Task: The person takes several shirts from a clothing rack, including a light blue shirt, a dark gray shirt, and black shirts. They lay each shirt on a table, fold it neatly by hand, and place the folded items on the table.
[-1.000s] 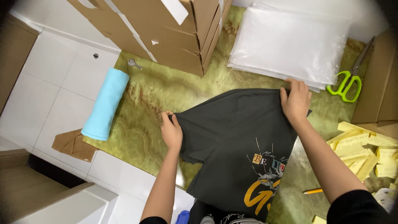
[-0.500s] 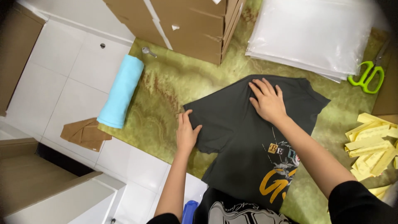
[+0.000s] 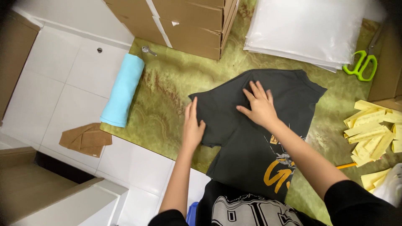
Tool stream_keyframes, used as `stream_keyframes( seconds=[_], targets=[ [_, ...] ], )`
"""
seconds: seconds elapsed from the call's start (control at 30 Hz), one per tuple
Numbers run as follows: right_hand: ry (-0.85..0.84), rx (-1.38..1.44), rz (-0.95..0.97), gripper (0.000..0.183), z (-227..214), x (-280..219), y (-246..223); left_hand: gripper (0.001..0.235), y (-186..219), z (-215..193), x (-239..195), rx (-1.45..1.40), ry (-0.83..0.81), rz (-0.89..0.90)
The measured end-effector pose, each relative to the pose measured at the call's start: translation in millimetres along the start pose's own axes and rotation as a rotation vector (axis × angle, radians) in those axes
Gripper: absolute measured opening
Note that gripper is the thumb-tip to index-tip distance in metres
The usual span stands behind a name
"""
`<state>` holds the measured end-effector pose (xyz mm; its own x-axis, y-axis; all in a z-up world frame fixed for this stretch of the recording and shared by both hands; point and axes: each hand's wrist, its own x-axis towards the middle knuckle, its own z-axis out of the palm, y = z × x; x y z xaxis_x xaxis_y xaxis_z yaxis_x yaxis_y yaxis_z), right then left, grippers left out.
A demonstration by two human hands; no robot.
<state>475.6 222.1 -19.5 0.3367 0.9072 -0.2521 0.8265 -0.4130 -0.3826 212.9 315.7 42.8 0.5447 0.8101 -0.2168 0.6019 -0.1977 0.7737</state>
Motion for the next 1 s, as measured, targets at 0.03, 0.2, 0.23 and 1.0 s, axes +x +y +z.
stream_keyframes(
  seconds=[0.03,0.2,0.23,1.0],
  targets=[
    [0.007,0.001,0.003,0.081,0.5,-7.0,-0.5,0.094,10.5,-0.9,-3.3,0.002,-0.001,0.007],
    [0.088,1.088,0.164,0.056,-12.4,-60.5,-13.7,0.094,44.8,23.4,-23.2,0.318,-0.097,0.437],
    [0.092,1.09,0.166,0.056,-13.8,-70.6,-9.4,0.094,60.9,25.4,-30.4,0.32,-0.099,0.44],
    [0.14,1.805,0.711,0.07,26.4,-167.6,-26.8,0.077,-57.3,117.3,-83.3,0.365,-0.17,0.167]
  ],
)
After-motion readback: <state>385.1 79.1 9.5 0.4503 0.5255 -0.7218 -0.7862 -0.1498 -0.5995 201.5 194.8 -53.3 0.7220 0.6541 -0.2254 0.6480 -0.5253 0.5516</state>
